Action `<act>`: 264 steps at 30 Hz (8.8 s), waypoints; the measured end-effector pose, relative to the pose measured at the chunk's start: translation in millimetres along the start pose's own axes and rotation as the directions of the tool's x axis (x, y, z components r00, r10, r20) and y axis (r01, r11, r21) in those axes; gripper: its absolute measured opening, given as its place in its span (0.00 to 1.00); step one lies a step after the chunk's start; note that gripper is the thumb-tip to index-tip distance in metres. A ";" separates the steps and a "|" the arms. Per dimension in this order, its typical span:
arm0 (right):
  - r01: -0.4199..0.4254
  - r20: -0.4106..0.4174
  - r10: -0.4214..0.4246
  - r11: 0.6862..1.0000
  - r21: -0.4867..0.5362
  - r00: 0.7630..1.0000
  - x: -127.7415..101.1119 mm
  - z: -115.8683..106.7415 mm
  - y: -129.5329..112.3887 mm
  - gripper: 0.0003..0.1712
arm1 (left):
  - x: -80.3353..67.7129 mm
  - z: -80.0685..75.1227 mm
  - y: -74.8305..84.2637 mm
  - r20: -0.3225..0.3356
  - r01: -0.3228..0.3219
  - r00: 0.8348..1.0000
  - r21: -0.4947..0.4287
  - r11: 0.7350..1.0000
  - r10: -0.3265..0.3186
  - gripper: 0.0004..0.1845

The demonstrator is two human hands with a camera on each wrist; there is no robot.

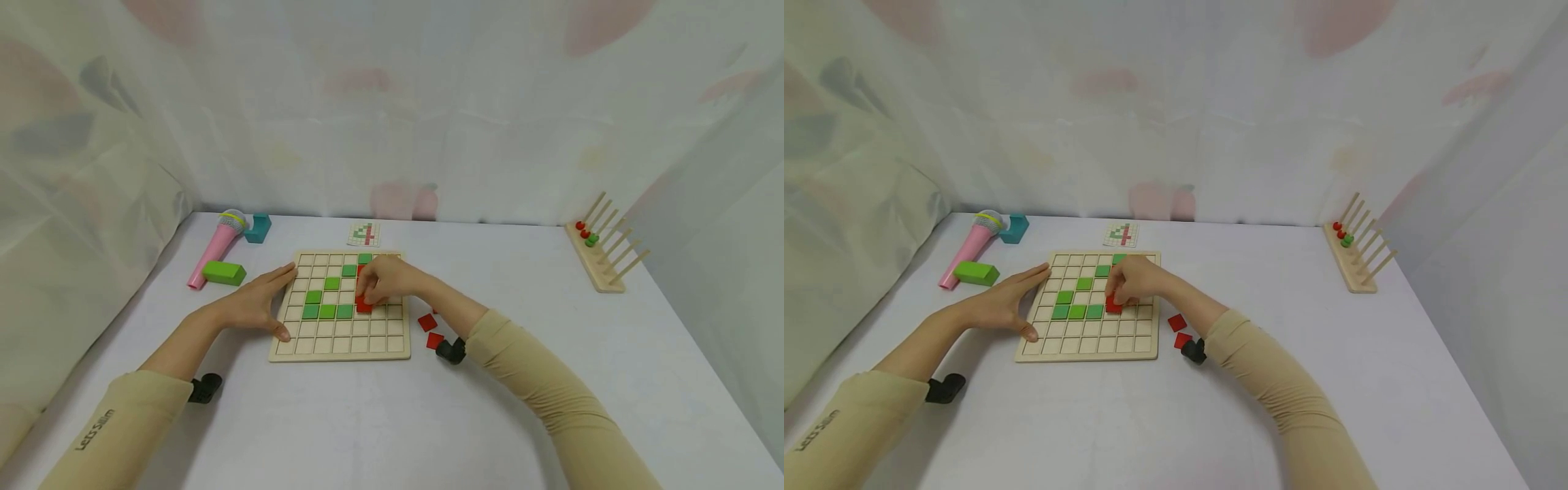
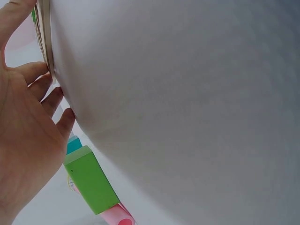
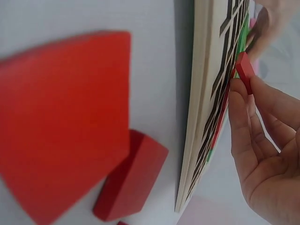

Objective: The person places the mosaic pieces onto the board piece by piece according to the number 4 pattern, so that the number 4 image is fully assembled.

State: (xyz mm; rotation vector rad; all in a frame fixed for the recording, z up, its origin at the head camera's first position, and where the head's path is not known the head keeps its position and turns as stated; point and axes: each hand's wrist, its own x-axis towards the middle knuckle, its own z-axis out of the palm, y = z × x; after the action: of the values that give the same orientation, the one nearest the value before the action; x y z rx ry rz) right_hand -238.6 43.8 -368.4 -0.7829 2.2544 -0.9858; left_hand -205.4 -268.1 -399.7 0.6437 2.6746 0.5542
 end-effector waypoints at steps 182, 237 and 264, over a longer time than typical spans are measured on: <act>0.030 -0.015 -0.031 0.999 -0.038 0.999 -36.1 -15.2 30.0 0.09 | -2.9 -3.0 6.0 0.002 0.001 1.000 -0.021 1.000 -0.001 0.73; 0.049 -0.083 -0.067 0.977 -0.207 0.994 -18.6 33.7 -5.6 0.03 | -1.1 -1.7 2.8 0.005 -0.007 1.000 -0.013 1.000 0.007 0.74; -0.010 -0.059 0.002 0.990 -0.143 0.998 -57.4 -23.5 44.9 0.05 | -1.6 -0.8 1.9 0.007 -0.003 1.000 -0.018 1.000 0.003 0.73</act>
State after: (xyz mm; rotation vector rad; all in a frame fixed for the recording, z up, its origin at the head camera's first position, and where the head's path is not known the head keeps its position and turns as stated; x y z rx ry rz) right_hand -228.5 119.4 -375.4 -0.8170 2.3976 -0.8617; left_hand -203.7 -267.5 -397.8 0.6433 2.6595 0.5749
